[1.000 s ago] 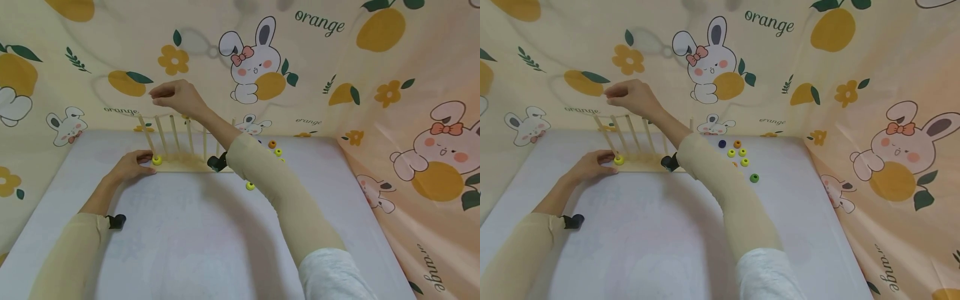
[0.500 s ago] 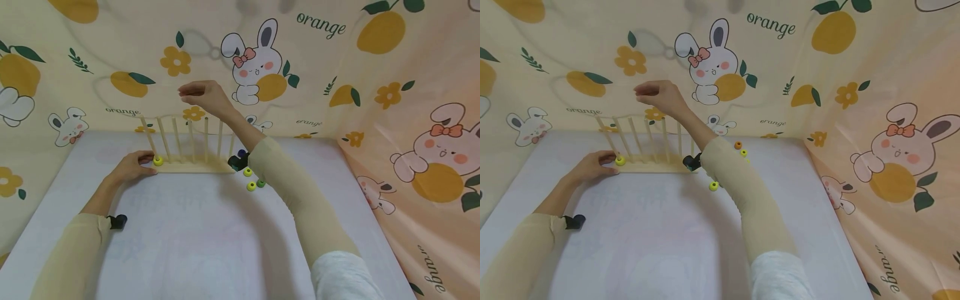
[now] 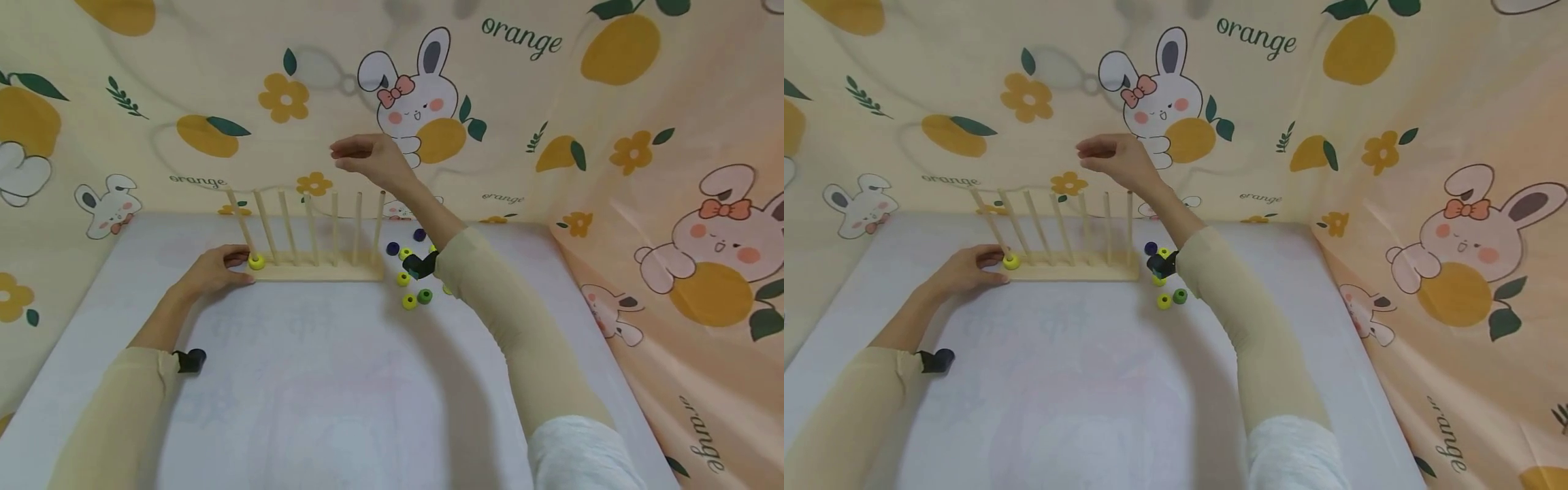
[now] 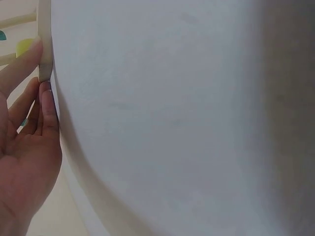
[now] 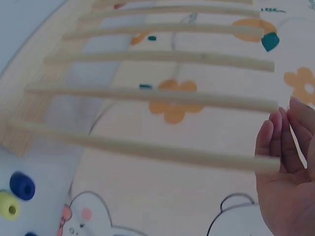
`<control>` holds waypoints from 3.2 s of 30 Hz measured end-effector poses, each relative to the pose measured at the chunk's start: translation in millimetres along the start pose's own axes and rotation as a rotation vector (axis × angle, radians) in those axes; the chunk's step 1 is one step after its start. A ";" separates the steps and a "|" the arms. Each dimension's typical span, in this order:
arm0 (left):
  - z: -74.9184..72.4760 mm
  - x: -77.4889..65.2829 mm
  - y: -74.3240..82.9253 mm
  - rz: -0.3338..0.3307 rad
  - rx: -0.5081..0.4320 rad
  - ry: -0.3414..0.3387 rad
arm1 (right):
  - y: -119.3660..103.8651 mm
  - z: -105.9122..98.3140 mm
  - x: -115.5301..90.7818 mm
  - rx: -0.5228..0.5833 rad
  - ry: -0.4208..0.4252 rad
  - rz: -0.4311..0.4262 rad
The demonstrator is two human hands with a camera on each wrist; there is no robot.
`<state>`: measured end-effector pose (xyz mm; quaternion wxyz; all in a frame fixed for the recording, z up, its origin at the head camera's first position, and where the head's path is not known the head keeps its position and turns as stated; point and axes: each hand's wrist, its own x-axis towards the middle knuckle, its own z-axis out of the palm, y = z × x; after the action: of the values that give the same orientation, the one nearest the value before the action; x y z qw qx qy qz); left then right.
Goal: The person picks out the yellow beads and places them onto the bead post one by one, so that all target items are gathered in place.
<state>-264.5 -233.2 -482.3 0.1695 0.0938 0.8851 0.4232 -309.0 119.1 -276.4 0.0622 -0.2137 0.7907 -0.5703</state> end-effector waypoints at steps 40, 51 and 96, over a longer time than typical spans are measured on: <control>-1.1 1.3 0.9 -0.001 -0.009 -0.013 | 89.9 -85.3 -86.7 -0.182 0.152 0.073; -4.2 -0.1 -1.5 -0.009 -0.002 0.001 | 69.9 -88.7 -115.7 -0.277 0.146 0.145; 0.4 -1.5 -5.0 0.016 -0.011 0.008 | 214.3 -109.2 -198.0 -0.265 0.314 0.319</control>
<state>-263.1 -236.5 -486.1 0.1629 0.0981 0.8827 0.4297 -225.2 351.0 -466.9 -0.0008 -0.0015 0.8822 -0.4709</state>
